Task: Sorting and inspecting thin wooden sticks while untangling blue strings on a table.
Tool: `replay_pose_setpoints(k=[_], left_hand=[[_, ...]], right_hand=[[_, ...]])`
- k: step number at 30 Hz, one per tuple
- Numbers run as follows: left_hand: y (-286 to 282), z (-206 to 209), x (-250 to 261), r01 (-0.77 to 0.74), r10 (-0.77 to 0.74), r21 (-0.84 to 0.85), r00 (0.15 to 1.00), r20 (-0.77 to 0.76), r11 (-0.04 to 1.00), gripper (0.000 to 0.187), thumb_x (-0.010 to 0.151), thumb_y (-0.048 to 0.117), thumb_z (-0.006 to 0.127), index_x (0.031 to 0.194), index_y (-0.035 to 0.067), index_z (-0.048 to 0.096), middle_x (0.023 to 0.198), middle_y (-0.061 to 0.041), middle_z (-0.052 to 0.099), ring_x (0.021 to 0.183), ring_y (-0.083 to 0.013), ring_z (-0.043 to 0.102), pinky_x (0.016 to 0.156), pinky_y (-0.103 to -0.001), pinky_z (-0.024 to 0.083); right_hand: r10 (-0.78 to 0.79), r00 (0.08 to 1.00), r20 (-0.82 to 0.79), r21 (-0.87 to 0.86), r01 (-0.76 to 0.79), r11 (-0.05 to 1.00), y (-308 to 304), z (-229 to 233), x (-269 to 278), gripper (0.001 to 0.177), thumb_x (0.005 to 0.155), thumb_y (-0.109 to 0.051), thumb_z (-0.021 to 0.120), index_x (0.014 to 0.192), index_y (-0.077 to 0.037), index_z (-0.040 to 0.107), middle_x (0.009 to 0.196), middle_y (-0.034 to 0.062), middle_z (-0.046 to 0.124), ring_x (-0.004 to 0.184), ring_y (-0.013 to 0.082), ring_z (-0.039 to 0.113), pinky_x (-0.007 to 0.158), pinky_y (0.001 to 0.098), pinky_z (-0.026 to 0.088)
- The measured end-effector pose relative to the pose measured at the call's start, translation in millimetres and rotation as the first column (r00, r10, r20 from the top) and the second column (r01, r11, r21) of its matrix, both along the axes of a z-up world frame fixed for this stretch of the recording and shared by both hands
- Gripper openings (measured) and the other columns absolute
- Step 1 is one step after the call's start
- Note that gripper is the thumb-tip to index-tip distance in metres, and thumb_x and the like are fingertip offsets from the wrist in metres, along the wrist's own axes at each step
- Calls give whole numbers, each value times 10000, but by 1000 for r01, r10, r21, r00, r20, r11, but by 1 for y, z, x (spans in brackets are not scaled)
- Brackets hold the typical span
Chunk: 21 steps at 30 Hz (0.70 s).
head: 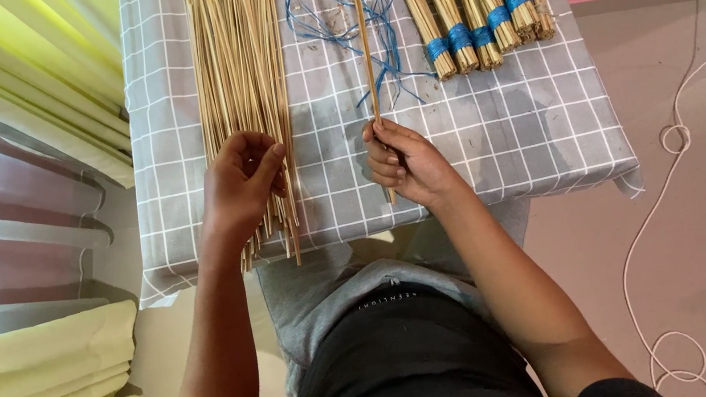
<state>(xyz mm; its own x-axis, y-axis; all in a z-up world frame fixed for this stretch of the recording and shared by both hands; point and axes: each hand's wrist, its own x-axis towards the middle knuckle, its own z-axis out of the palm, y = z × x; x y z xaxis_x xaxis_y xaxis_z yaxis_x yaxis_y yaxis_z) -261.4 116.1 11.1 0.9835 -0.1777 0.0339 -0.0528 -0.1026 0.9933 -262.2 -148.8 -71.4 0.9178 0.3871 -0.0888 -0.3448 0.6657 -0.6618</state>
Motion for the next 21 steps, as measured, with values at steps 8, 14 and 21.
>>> replay_pose_setpoints(k=[8,14,21], left_hand=[[0,-5,3,19,-19,-2,999,-27,1000,190,1038,119,657,1125,-32,581,848,-123,609,673,-174,645,577,-311,622],[-11,-14,4,29,-30,-18,999,-45,999,197,1003,138,702,1102,-2,606,837,-102,633,659,-166,664,572,-284,607],[-61,-39,19,53,-70,-195,994,-85,979,239,975,198,741,1082,22,618,831,-75,657,679,-139,689,594,-262,624]], right_hand=[[2,1000,-7,24,-2,1000,-2,-2,2,213,1107,-253,471,1117,-88,607,608,-69,253,437,32,300,395,152,287],[-5,1000,10,-56,6,998,3,6,-2,219,1112,-256,452,1133,-80,581,608,-76,268,437,31,302,393,151,281],[28,997,72,-146,-17,989,9,10,-5,259,1116,-299,452,1203,-83,567,651,-60,328,489,35,352,456,161,302]])
